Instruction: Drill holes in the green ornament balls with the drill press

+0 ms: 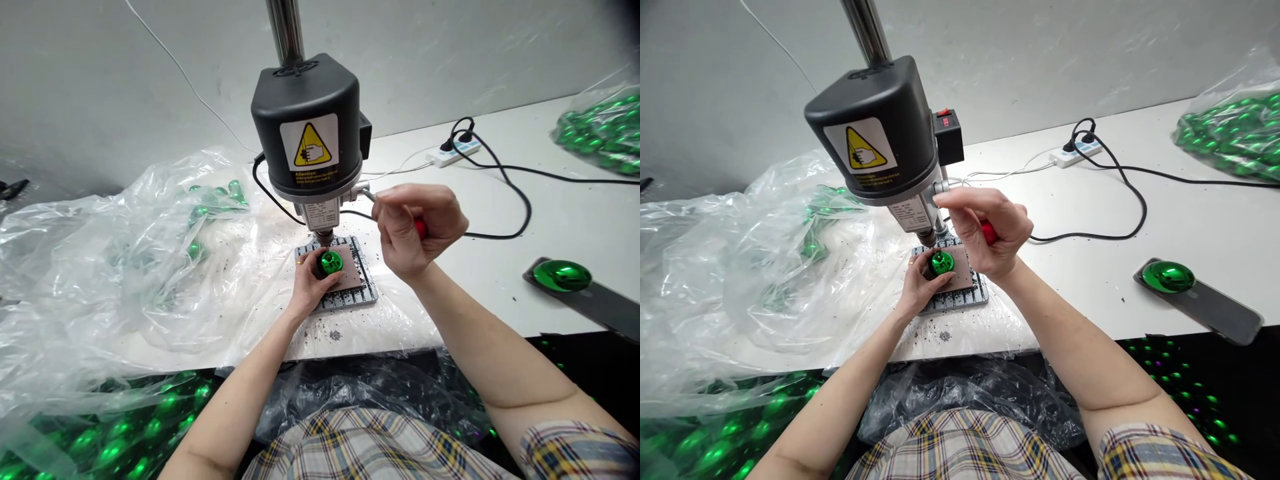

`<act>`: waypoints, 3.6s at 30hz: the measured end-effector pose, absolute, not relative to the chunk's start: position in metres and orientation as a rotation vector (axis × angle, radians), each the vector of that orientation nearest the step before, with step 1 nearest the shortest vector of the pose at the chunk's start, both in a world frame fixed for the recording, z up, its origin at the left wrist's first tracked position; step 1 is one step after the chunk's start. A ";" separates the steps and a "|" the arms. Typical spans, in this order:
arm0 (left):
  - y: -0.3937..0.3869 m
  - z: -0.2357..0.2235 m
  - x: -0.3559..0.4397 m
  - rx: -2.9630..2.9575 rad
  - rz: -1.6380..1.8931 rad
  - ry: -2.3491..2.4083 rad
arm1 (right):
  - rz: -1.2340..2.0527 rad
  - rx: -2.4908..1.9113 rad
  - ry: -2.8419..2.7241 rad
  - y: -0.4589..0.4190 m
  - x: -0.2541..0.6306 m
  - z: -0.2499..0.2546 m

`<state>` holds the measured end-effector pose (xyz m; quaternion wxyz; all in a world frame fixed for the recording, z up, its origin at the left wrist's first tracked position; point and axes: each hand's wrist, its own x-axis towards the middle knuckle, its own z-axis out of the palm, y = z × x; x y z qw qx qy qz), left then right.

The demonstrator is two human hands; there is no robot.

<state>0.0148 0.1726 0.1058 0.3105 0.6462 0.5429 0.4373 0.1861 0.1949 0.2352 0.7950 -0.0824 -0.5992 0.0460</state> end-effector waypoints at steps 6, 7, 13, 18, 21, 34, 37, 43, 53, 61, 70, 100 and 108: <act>0.172 0.108 0.015 1.733 1.151 1.434 | 0.028 -0.120 -1.314 0.199 0.188 0.218; 0.171 0.108 0.015 1.732 1.150 1.436 | 0.020 -0.090 -1.329 0.199 0.188 0.215; 0.174 0.102 0.014 1.722 1.170 1.433 | -0.016 -0.032 -1.320 0.203 0.182 0.228; 0.173 0.101 0.015 1.740 1.231 1.383 | 0.272 -0.339 -1.276 0.214 0.179 0.292; 0.142 0.107 0.012 1.919 1.338 1.386 | 0.524 -0.479 -1.236 0.222 0.179 0.319; -0.010 0.051 -0.015 2.023 -0.275 1.419 | 0.686 -0.323 -1.142 0.222 0.177 0.318; 0.000 0.074 -0.006 1.990 -0.363 1.480 | 0.670 -0.328 -1.130 0.224 0.177 0.317; 0.056 0.200 -0.046 1.811 -0.081 0.588 | 0.607 -0.358 -1.157 0.224 0.178 0.313; 0.297 0.218 -0.173 1.949 0.155 2.237 | 0.663 -0.389 -1.160 0.220 0.179 0.313; 0.382 0.177 -0.170 2.108 0.273 2.316 | 0.639 -0.374 -1.184 0.222 0.180 0.311; 0.391 0.168 -0.171 1.921 0.257 2.384 | 0.638 -0.403 -1.208 0.220 0.180 0.313; 0.134 0.216 -0.095 0.880 1.541 1.107 | 0.716 -0.423 -1.159 0.214 0.179 0.316; 0.147 0.183 -0.030 0.694 1.396 1.013 | 0.699 -0.450 -1.242 0.225 0.183 0.310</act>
